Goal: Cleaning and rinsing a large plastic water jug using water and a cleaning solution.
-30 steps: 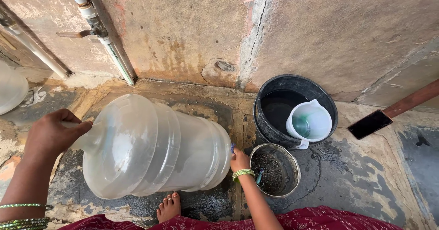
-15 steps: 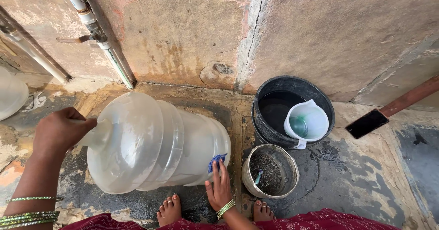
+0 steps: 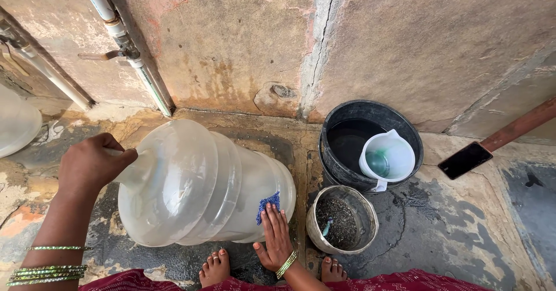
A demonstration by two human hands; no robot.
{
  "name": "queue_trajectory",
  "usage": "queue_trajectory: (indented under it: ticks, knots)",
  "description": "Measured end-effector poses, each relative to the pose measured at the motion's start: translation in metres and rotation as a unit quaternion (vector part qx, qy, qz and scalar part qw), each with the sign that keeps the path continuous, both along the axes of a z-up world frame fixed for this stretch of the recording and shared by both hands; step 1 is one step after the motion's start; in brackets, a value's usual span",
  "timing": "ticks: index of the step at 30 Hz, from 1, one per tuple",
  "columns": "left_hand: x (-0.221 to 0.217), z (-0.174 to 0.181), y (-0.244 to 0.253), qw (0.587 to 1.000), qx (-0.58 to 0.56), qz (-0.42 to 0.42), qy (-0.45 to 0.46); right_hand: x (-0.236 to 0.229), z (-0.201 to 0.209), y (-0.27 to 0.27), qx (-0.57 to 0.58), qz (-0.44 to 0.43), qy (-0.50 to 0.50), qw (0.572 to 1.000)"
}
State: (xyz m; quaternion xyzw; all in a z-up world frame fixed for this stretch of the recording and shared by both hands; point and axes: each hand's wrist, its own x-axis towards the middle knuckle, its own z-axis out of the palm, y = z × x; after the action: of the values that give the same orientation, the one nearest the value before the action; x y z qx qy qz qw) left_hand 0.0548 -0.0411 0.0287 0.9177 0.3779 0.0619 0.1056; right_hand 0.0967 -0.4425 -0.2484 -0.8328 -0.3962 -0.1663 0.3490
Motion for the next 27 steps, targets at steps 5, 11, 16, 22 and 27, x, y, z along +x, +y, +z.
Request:
queue_trajectory:
  ticks: [5,11,16,22,27]
  knots:
    - [0.005,0.012,-0.018,1.0,0.008,-0.013,0.02,0.021,0.047,0.019,0.052,-0.009,0.073,0.996]
    - [0.004,0.008,-0.022,0.999,0.039,-0.02,0.007,0.043,0.016,0.005,0.023,-0.064,0.119,0.991]
    - [0.006,0.005,-0.017,0.998,0.049,-0.015,0.025,0.025,0.053,0.026,0.031,-0.022,0.154,0.987]
    - [0.003,0.009,-0.017,0.999,0.032,0.002,0.042,-0.024,0.08,0.048,0.139,0.097,0.148,0.974]
    - [-0.002,0.012,-0.013,0.998,-0.038,-0.049,-0.024,0.024,0.023,0.009,-0.024,-0.043,0.111,0.993]
